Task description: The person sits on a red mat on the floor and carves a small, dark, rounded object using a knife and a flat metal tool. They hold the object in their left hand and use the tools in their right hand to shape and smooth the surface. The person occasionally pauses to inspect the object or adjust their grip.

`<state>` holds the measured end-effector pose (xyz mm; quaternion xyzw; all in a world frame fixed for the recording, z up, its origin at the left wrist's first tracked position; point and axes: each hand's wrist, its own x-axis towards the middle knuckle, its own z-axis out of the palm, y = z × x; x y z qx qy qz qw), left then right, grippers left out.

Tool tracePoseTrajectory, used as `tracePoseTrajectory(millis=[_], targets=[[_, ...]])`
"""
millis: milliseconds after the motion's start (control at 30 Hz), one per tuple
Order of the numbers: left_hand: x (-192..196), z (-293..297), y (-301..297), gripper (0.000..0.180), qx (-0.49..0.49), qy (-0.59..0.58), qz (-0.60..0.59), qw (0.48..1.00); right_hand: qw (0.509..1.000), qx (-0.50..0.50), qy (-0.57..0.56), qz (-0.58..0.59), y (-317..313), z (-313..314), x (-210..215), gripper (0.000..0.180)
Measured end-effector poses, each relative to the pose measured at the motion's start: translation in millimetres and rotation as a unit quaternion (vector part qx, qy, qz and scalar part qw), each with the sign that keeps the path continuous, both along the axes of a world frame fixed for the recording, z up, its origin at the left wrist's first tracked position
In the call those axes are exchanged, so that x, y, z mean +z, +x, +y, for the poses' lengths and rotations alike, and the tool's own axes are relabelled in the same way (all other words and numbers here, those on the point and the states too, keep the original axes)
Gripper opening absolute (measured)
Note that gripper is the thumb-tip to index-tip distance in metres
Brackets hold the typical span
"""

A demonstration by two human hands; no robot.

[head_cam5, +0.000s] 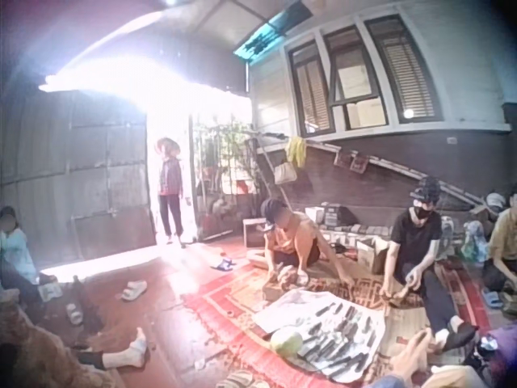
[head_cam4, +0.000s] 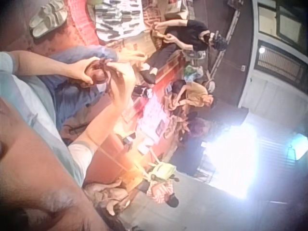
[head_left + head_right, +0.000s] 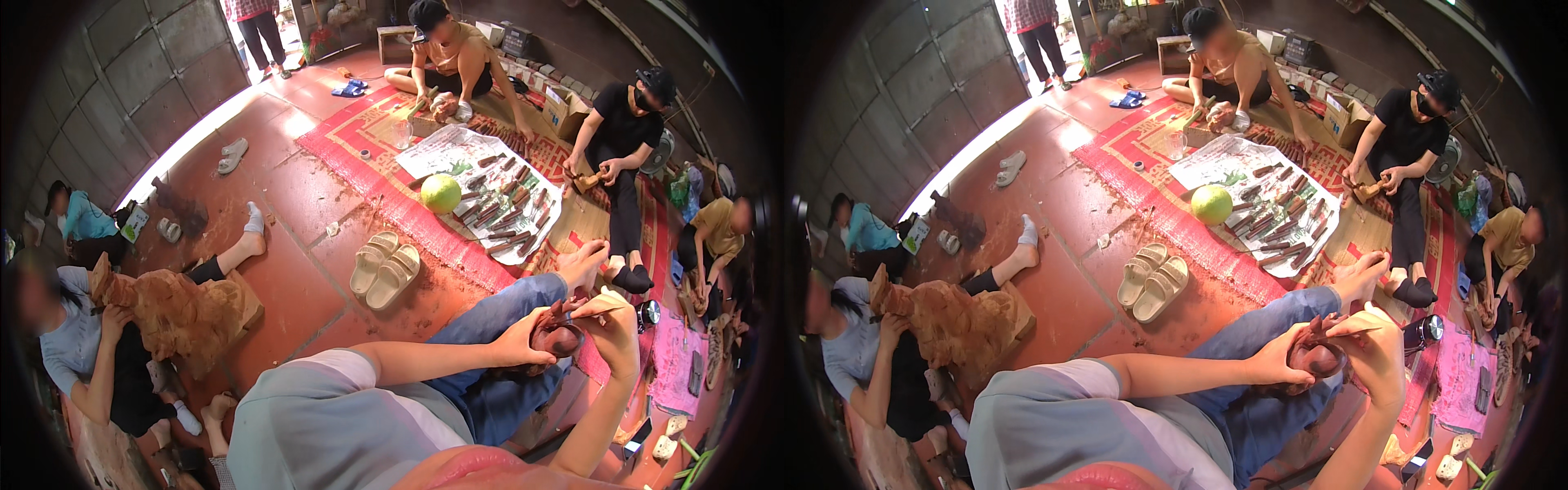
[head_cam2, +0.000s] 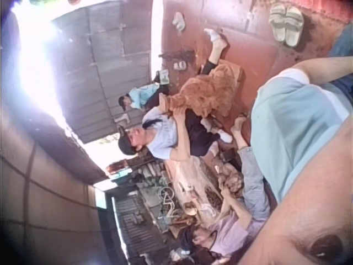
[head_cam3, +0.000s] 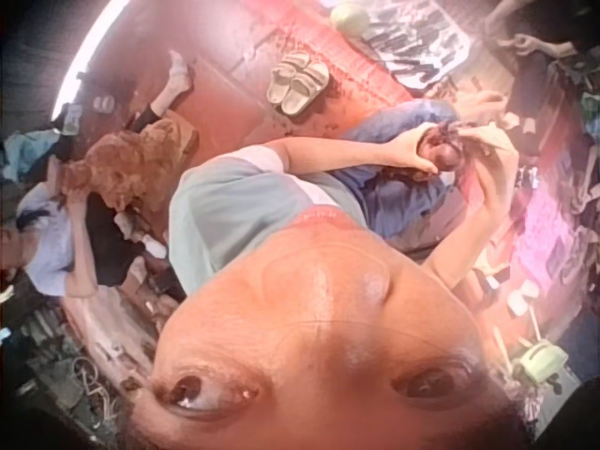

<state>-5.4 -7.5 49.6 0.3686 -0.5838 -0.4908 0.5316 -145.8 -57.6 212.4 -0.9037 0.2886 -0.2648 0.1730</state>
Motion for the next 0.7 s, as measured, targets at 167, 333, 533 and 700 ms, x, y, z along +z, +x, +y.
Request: tracePoseTrajectory(millis=[167, 333, 533, 700], targets=[[-6.3, -2.4, -2.7, 0.087, -0.02, 0.009, 0.015, 1.0, 0.996, -0.042, 0.008, -0.075, -7.6, 9.3, 18.7, 0.013], [-12.6, -2.8, -2.0, 0.085, -0.012, 0.014, 0.0, 1.0, 0.999, 0.009, 0.032, -0.028, -3.2, -2.6, -10.4, 0.011], [-4.0, -2.3, -0.4, 0.086, -0.026, 0.011, 0.008, 1.0, 0.998, -0.019, -0.014, -0.058, -7.4, 8.0, 6.1, 0.015], [-6.3, -1.6, 0.3, 0.085, -0.01, 0.006, 0.004, 1.0, 1.0, 0.008, 0.027, -0.011, -4.6, -2.1, -7.1, 0.012]])
